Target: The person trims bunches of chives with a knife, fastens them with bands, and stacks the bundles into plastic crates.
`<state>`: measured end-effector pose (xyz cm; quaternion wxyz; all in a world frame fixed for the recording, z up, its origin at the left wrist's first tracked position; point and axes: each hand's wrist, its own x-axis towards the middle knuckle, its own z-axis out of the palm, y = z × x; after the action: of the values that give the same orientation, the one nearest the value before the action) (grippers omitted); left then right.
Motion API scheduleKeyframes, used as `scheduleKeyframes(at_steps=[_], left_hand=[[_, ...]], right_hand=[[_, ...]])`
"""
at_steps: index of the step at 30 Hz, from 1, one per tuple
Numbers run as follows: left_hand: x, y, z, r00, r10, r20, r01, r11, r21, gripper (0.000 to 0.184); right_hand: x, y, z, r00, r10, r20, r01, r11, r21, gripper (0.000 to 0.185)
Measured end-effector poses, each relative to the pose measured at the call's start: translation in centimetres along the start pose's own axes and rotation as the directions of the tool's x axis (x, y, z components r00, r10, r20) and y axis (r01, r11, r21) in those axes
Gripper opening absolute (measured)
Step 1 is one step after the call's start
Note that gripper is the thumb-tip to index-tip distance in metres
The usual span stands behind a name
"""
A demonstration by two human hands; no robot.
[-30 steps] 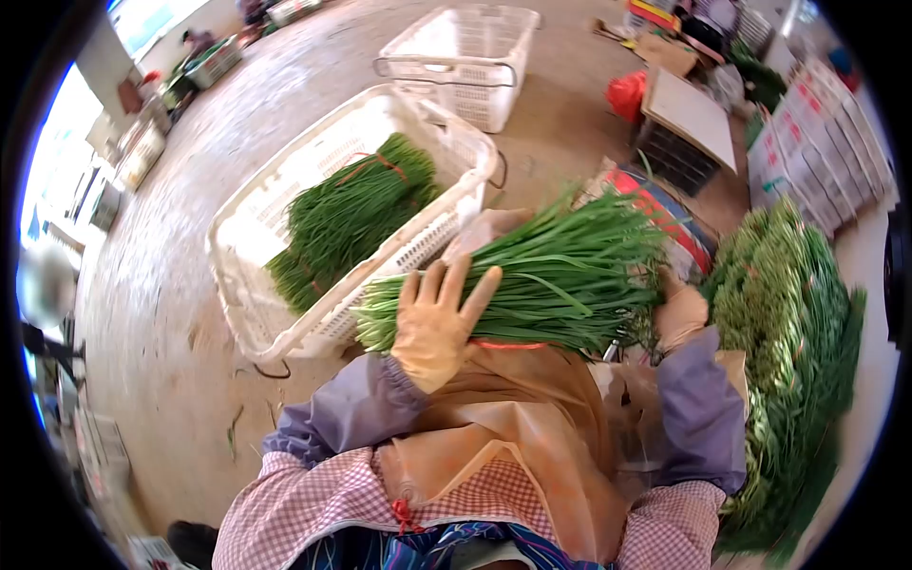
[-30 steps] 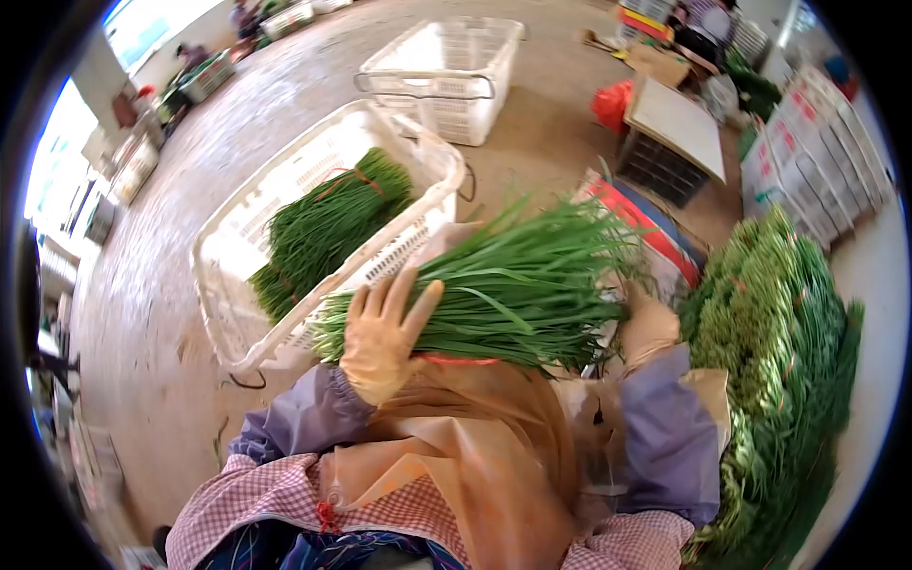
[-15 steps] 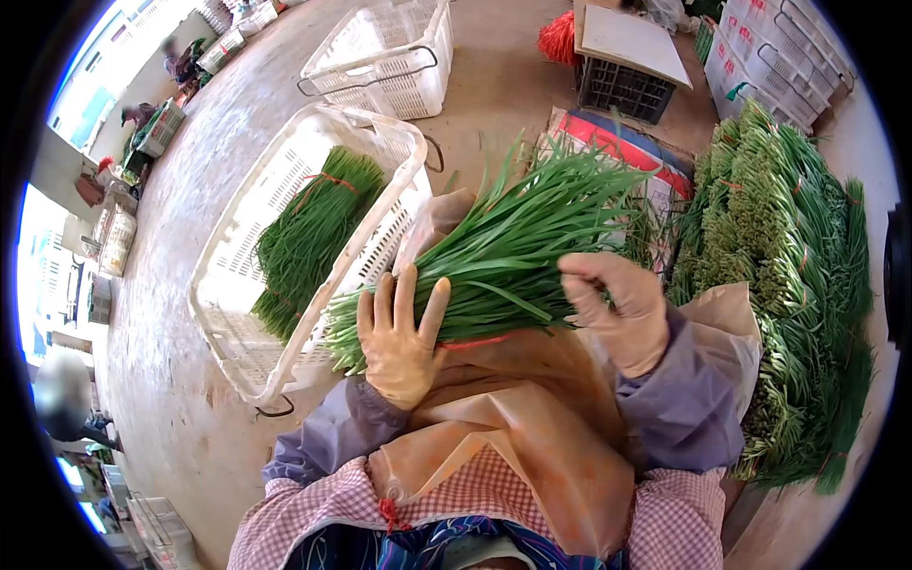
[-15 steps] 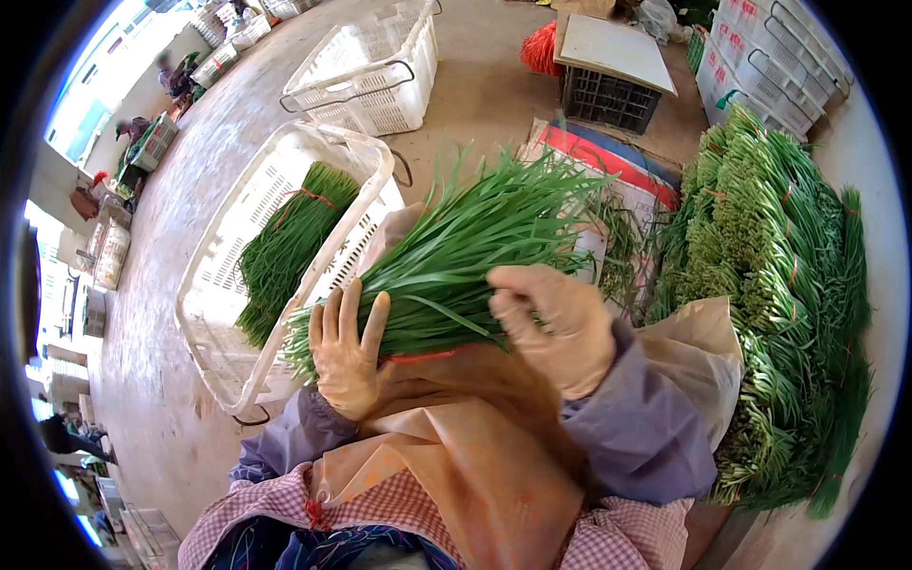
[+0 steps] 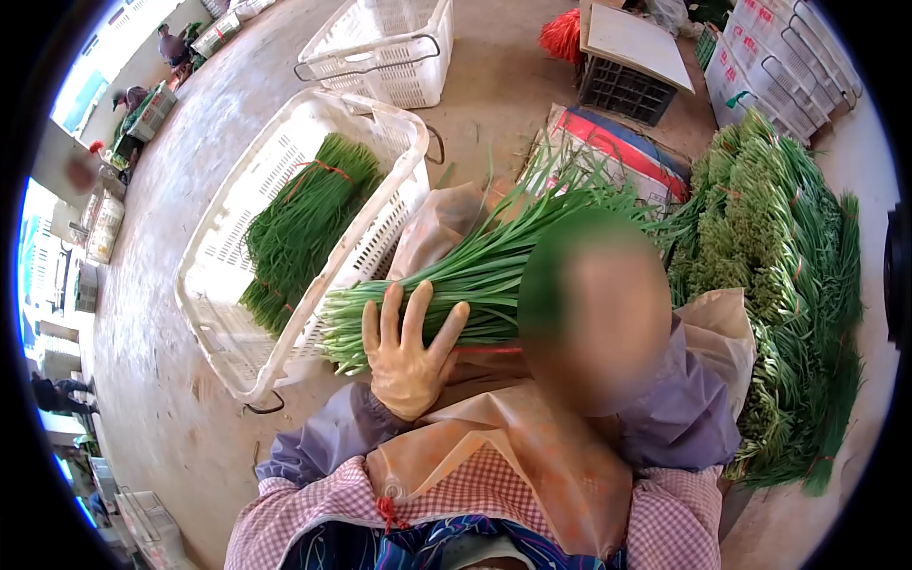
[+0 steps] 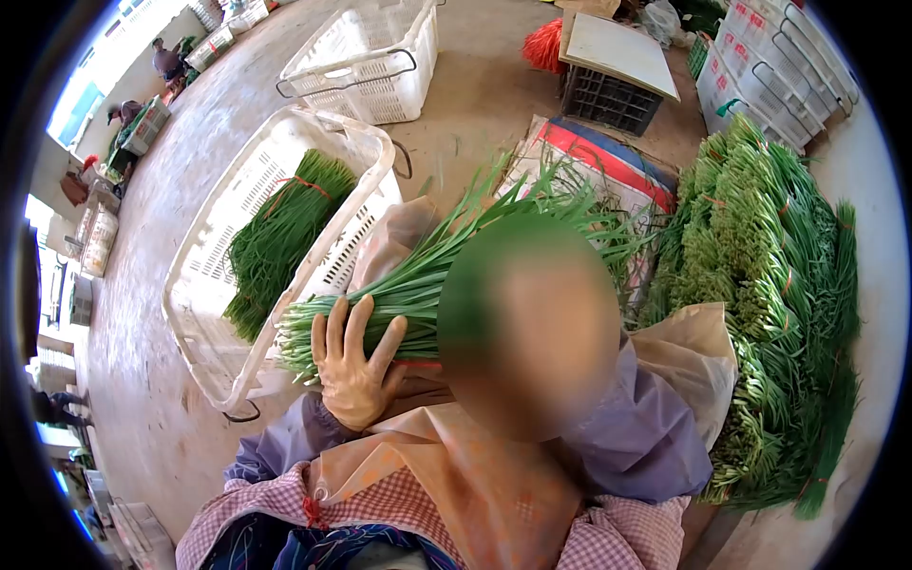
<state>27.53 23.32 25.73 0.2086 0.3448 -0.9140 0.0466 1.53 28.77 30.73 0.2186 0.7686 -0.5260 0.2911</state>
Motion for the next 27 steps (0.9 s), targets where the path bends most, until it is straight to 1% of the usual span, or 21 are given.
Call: scheduleKeyframes(at_steps=[1,2,4,6,7,8,9,12,14,15,16,19,20,21,22,23,24,25,26,27], left_hand=[[0.0,0.1,0.1,1.0,-0.005,-0.015,0.005,1.0,-0.006,0.077],[0.0,0.1,0.1,1.0,-0.019,-0.015,0.019,1.0,-0.002,0.073],[0.1,0.3,0.0,0.999,-0.045,-0.019,0.045,0.999,0.008,0.065],[0.1,0.3,0.2,0.999,-0.029,-0.032,0.03,0.999,0.037,0.06],[0.1,0.3,0.3,0.999,-0.021,-0.039,0.023,0.998,0.051,0.057],[-0.1,0.2,0.5,0.999,-0.013,-0.048,0.015,0.999,0.047,0.053],[-0.3,0.0,0.9,0.998,-0.004,-0.056,0.007,0.999,0.044,0.049],[-0.5,0.2,1.0,0.996,-0.01,-0.088,0.014,0.999,0.043,0.041],[-0.5,0.3,0.6,0.997,-0.018,-0.081,0.021,0.999,0.041,0.036],[-0.5,0.3,0.6,0.996,-0.021,-0.086,0.024,0.999,0.03,0.038],[-0.7,0.2,0.7,0.995,-0.023,-0.092,0.025,1.0,0.017,0.039],[-0.7,0.3,0.9,0.992,-0.034,-0.119,0.034,0.999,-0.003,0.044],[-0.7,0.3,0.9,0.991,-0.042,-0.128,0.042,0.999,-0.006,0.046],[-0.7,0.3,0.9,0.992,-0.043,-0.117,0.043,0.999,-0.008,0.048],[-0.7,0.2,0.9,0.993,-0.046,-0.106,0.045,0.999,-0.011,0.05],[-0.7,0.2,0.9,0.994,-0.048,-0.096,0.046,0.999,-0.014,0.052],[-0.9,-0.1,1.5,0.991,-0.004,-0.132,0.002,1.0,-0.018,0.061],[-0.9,-0.2,1.5,0.991,-0.002,-0.131,-0.001,1.0,-0.026,0.06],[-0.9,-0.2,1.5,0.991,-0.001,-0.131,-0.003,0.999,-0.033,0.06],[-0.9,-0.2,1.5,0.992,-0.001,-0.129,-0.004,0.999,-0.037,0.06]], right_hand=[[-0.5,-0.1,0.2,1.0,-0.002,-0.002,0.002,0.998,-0.065,0.033],[-0.7,-0.2,0.2,1.0,-0.003,-0.004,0.003,0.992,-0.129,0.033],[-0.3,-1.0,0.1,0.999,-0.034,0.026,0.033,0.999,0.031,0.033],[1.0,-2.2,0.1,0.997,-0.067,0.042,0.058,0.981,0.186,0.033],[2.1,-2.9,0.0,0.91,-0.14,0.391,0.055,0.974,0.22,0.032],[2.6,-2.8,0.3,0.931,-0.274,0.24,0.217,0.946,0.239,0.031],[3.0,-2.6,0.6,0.912,-0.402,0.083,0.375,0.897,0.233,0.031],[3.4,-3.1,1.6,0.917,-0.377,0.128,0.341,0.91,0.236,0.031],[4.4,-3.2,1.1,0.941,-0.311,0.132,0.275,0.932,0.237,0.031],[4.7,-3.2,0.9,0.952,-0.275,0.134,0.239,0.942,0.236,0.032],[4.5,-3.2,1.2,0.957,-0.27,0.101,0.235,0.934,0.271,0.031],[3.5,-2.4,0.5,0.874,-0.483,0.049,0.448,0.841,0.302,0.031],[3.1,-2.1,-0.5,0.889,-0.457,0.041,0.42,0.846,0.328,0.028],[1.4,-1.9,-0.4,0.944,-0.294,0.152,0.238,0.921,0.308,0.028],[-0.9,-1.8,0.2,0.959,-0.12,0.258,0.049,0.963,0.266,0.027],[-2.1,-1.3,0.1,0.934,0.059,0.353,-0.138,0.969,0.203,0.026],[-3.0,0.0,-1.3,0.948,0.135,0.289,-0.165,0.983,0.082,0.027],[-3.2,1.0,-2.9,0.956,0.202,0.213,-0.198,0.979,-0.04,0.028],[-3.4,1.5,-3.8,0.911,0.364,0.194,-0.39,0.913,0.12,0.024],[-3.7,1.8,-4.5,0.834,0.513,0.202,-0.551,0.786,0.28,0.019]])
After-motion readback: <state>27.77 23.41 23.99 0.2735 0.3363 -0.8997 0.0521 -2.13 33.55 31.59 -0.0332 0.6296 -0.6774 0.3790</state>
